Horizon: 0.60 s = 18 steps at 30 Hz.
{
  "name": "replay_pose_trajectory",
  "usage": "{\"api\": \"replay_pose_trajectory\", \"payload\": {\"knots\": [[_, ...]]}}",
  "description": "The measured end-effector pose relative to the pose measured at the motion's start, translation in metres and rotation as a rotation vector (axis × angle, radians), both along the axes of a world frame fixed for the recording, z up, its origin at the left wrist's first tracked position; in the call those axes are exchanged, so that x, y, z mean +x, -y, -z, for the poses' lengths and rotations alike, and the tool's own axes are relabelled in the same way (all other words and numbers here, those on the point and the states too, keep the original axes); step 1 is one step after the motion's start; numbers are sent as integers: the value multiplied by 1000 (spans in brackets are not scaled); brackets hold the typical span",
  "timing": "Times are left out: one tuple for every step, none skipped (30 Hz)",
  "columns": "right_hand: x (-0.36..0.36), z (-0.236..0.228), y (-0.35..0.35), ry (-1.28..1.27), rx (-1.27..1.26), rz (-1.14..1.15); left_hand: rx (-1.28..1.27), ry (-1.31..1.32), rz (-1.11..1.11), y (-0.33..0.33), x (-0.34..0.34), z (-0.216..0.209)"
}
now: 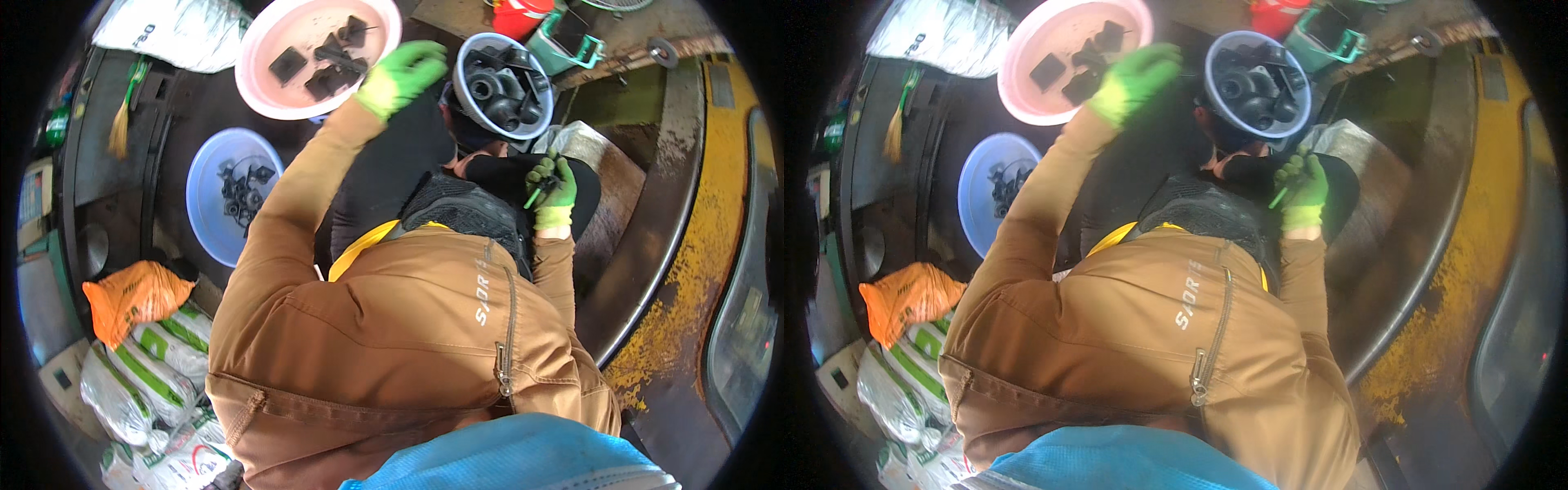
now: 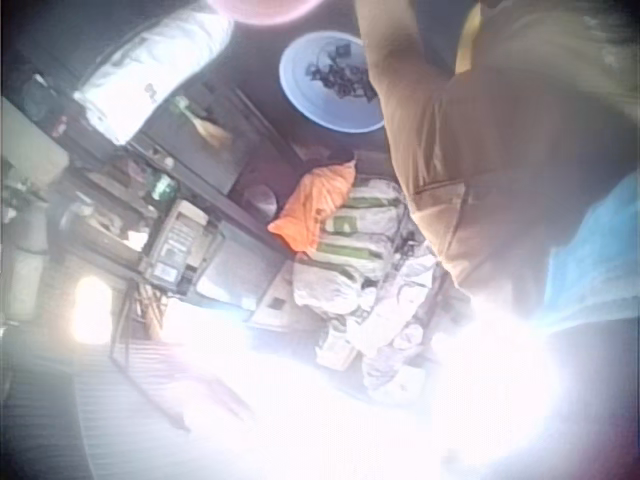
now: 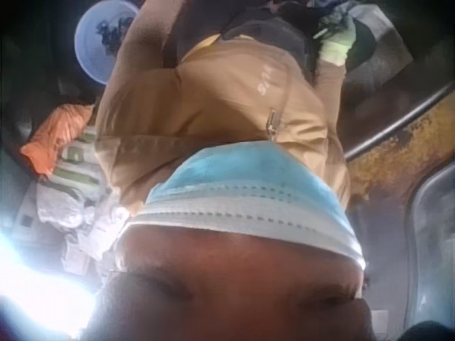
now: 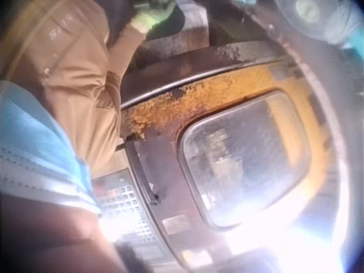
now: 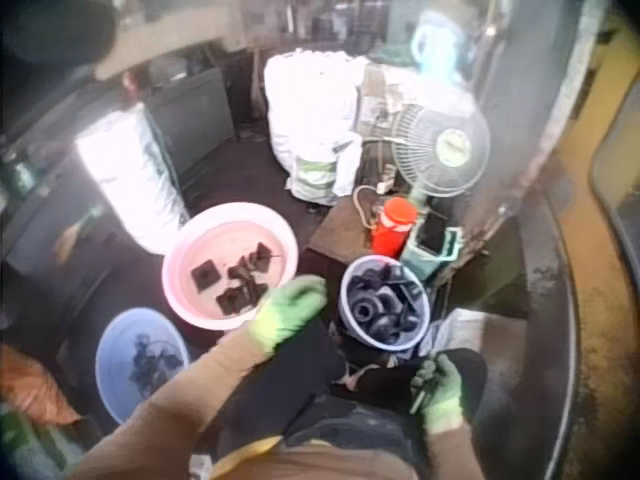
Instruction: The person sits on the floor and repeatedly picks up black rubber parts from a blue basin, trims small protrusions from their edges by hand, and places the trimmed pieces into a pink basin. The cycle continues with multiple parts throughout the clip.
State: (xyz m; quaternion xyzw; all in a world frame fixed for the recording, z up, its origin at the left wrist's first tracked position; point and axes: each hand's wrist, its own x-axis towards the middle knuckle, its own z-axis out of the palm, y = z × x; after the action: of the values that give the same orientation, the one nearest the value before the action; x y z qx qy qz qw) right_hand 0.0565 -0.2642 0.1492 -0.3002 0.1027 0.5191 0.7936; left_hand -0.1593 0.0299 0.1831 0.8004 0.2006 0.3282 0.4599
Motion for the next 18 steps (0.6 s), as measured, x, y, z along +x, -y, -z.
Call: {"api": "replay_pose_trajectory", "payload": {"knots": [[0, 2, -1, 62, -77, 16, -198, -140, 158, 8, 35, -3], [0, 2, -2, 99, -130, 27, 17, -320, 248, 14, 63, -1], [0, 3, -2, 136, -174, 34, 272, -432, 333, 18, 88, 5], [0, 2, -3, 100, -174, 48, 426, -595, 318, 24, 111, 16], [1, 2, -2, 109, -186, 52, 600, -735, 289, 29, 128, 28], [1, 1, -2, 110, -186, 47, 648, -713, 211, 32, 138, 42], [1, 0, -2, 112, -184, 47, 592, -817, 210, 31, 147, 54], [1, 0, -1, 128, -195, 46, 552, -840, 235, 28, 156, 63], [1, 0, -1, 131, -200, 40, 496, -917, 273, 24, 161, 68], [0, 0, -1, 150, -257, 47, 458, -889, 252, 21, 165, 69], [-1, 0, -3, 178, -235, 28, 422, -886, 212, 16, 166, 66], [-1, -1, -6, 193, -269, 34, 294, -844, 156, 11, 167, 57], [-3, -2, -10, 217, -318, 56, 204, -773, 30, 10, 167, 46], [-3, -4, -16, 240, -335, 61, 154, -674, -43, 9, 163, 33], [-5, -7, -23, 237, -406, 81, 86, -582, -92, 9, 157, 17], [-5, -13, -29, 327, -443, 34, 40, -482, -123, 12, 152, 0], [-6, -20, -37, 430, -487, 8, 56, -379, -140, 20, 145, -15], [-8, -29, -45, 507, -395, 21, 39, -263, -47, 30, 136, -28]]}}
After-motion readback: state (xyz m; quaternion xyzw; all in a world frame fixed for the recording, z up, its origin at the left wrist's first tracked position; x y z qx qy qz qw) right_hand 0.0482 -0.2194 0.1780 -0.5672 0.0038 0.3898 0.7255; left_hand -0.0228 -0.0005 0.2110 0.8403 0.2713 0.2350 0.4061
